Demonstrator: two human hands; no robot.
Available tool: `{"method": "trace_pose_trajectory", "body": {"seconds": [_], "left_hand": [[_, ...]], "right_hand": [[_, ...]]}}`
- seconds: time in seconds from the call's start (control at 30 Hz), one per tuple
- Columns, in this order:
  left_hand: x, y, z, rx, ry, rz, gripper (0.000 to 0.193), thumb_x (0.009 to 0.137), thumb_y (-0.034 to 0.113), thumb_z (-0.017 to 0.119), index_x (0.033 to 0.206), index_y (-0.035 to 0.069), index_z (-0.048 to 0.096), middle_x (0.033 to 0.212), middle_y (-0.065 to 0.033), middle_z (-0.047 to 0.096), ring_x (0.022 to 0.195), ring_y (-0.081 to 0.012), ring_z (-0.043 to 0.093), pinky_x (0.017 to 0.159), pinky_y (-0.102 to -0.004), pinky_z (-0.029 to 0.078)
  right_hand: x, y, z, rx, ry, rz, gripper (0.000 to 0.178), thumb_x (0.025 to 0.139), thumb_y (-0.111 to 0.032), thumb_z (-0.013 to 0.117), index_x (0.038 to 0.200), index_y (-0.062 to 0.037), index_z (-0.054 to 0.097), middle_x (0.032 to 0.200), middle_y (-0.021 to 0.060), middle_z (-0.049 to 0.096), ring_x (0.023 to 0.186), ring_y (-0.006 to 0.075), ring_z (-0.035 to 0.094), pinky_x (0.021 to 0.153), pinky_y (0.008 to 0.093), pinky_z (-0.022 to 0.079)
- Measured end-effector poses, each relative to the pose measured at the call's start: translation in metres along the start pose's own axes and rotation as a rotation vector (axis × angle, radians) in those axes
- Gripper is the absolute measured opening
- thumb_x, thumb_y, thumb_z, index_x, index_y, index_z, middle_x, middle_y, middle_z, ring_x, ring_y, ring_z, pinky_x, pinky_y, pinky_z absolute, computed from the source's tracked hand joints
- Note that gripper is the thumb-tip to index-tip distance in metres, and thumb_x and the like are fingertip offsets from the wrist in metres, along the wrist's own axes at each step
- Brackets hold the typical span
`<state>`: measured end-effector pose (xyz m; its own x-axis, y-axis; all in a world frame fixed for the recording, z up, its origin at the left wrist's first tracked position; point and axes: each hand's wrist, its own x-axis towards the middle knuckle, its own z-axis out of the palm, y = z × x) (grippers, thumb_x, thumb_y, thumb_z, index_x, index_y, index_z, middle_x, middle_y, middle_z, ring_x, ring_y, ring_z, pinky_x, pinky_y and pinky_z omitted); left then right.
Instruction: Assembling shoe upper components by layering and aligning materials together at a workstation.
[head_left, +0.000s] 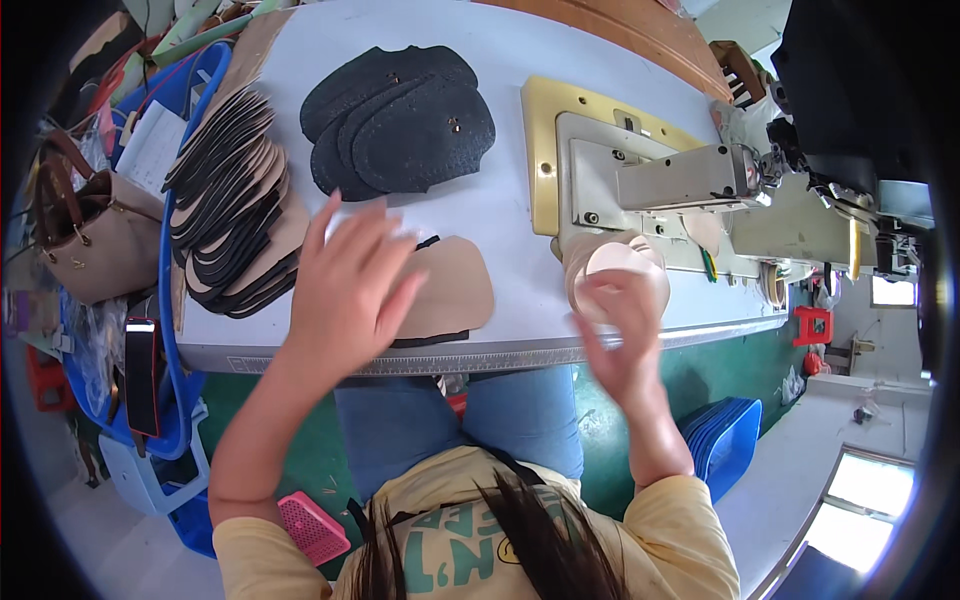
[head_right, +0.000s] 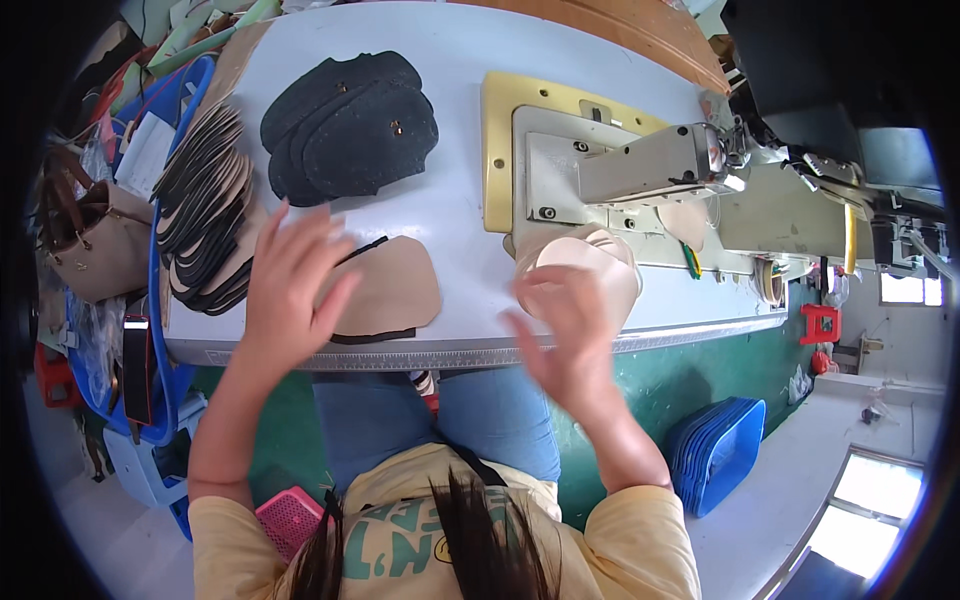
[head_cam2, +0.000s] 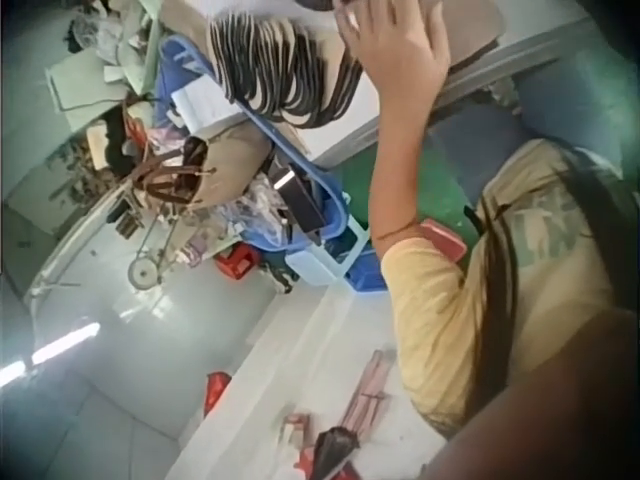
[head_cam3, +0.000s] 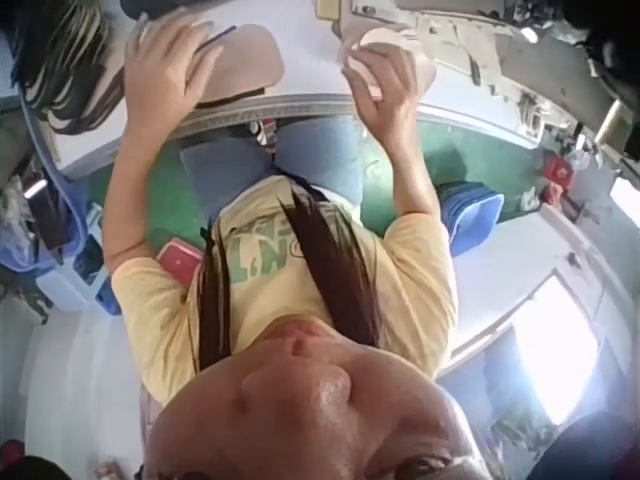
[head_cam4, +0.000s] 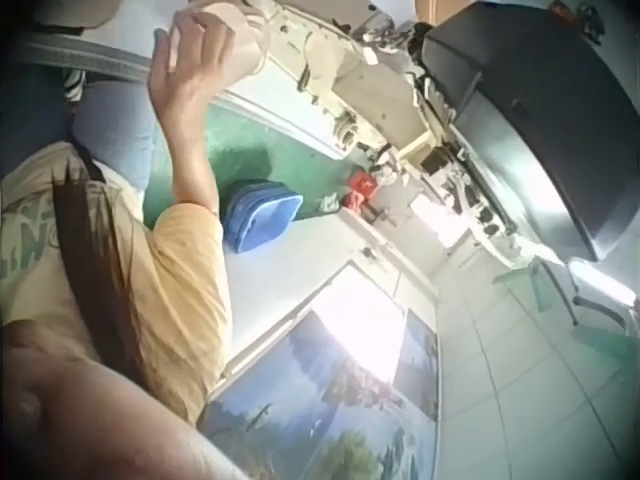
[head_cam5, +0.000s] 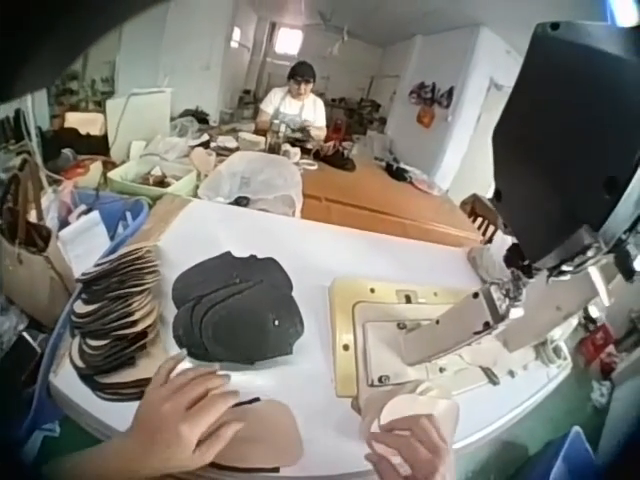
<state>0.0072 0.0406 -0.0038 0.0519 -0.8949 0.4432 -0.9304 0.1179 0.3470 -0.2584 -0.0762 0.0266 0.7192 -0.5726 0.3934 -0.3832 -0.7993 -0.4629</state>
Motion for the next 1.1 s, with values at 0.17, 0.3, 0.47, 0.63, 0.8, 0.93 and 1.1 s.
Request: {"method": "trace_pose_trajectory", "body": {"seconds": [0.17, 0.3, 0.47, 0.63, 0.8, 0.93, 1.1], "left_hand": [[0.076, -0.023, 0.016, 0.157, 0.191, -0.019, 0.064, 0.071, 0.026, 0.079, 0.128, 0.009, 0.054, 0.138, -0.0223, 0.043, 0.13, -0.0422, 0.039, 0.107, -0.0579, 0.028], [0.068, -0.036, 0.035, 0.288, 0.013, -0.027, 0.077, 0.071, 0.026, 0.079, 0.139, 0.015, 0.045, 0.15, -0.021, 0.029, 0.137, -0.0423, 0.028, 0.11, -0.0575, 0.025], [0.063, -0.036, 0.033, 0.238, 0.12, 0.048, 0.063, 0.075, 0.021, 0.076, 0.132, 0.01, 0.051, 0.14, -0.0226, 0.042, 0.132, -0.0417, 0.036, 0.108, -0.0573, 0.028], [0.038, -0.001, 0.004, 0.204, 0.14, 0.102, 0.052, 0.079, 0.012, 0.066, 0.129, 0.009, 0.056, 0.131, -0.0206, 0.052, 0.129, -0.0339, 0.044, 0.108, -0.0524, 0.031], [-0.022, 0.028, 0.008, 0.325, -0.168, 0.123, 0.047, 0.083, 0.026, 0.062, 0.127, 0.009, 0.058, 0.13, -0.0193, 0.053, 0.129, -0.0337, 0.045, 0.107, -0.057, 0.029], [-0.042, 0.036, 0.004, 0.117, -0.104, 0.047, 0.053, 0.082, 0.041, 0.065, 0.122, 0.005, 0.06, 0.127, -0.0185, 0.055, 0.125, -0.0339, 0.048, 0.103, -0.0568, 0.034], [-0.091, 0.028, 0.022, 0.101, 0.137, 0.042, 0.043, 0.083, 0.034, 0.067, 0.111, 0.001, 0.064, 0.118, -0.0171, 0.058, 0.11, -0.0349, 0.056, 0.089, -0.0491, 0.046]], "right_hand": [[-0.018, 0.061, -0.045, -0.284, -0.037, 0.362, 0.034, 0.079, -0.011, 0.069, 0.111, -0.0011, 0.061, 0.107, 0.0138, 0.058, 0.101, 0.0323, 0.054, 0.09, 0.0396, 0.043], [-0.027, 0.062, -0.041, -0.362, -0.046, 0.402, 0.041, 0.079, -0.012, 0.069, 0.118, -0.0016, 0.059, 0.1, 0.013, 0.057, 0.097, 0.0322, 0.055, 0.088, 0.0395, 0.044], [-0.028, 0.064, -0.032, -0.304, 0.108, 0.404, 0.031, 0.079, -0.008, 0.068, 0.109, -0.0006, 0.061, 0.088, 0.0081, 0.055, 0.084, 0.0214, 0.055, 0.079, 0.0332, 0.045], [-0.045, 0.083, -0.036, -0.045, 0.158, 0.485, 0.011, 0.083, -0.002, 0.065, 0.092, 0.0002, 0.059, 0.072, -0.0005, 0.051, 0.068, 0.0081, 0.046, 0.067, 0.0224, 0.041], [-0.043, 0.069, -0.036, 0.297, 0.388, 0.463, 0.003, 0.092, -0.001, 0.058, 0.093, 0.0005, 0.06, 0.081, -0.001, 0.061, 0.071, 0.0044, 0.053, 0.065, 0.0176, 0.042], [-0.018, 0.044, -0.028, 0.488, 0.371, 0.504, 0.012, 0.091, -0.001, 0.059, 0.102, 0.0007, 0.062, 0.088, 0.0029, 0.066, 0.076, 0.0035, 0.057, 0.069, 0.0168, 0.044], [0.022, -0.008, 0.029, 0.768, -0.092, 0.628, 0.016, 0.087, 0.001, 0.063, 0.103, 0.0018, 0.062, 0.085, 0.002, 0.066, 0.069, 0.0033, 0.059, 0.059, 0.0162, 0.045]]}}
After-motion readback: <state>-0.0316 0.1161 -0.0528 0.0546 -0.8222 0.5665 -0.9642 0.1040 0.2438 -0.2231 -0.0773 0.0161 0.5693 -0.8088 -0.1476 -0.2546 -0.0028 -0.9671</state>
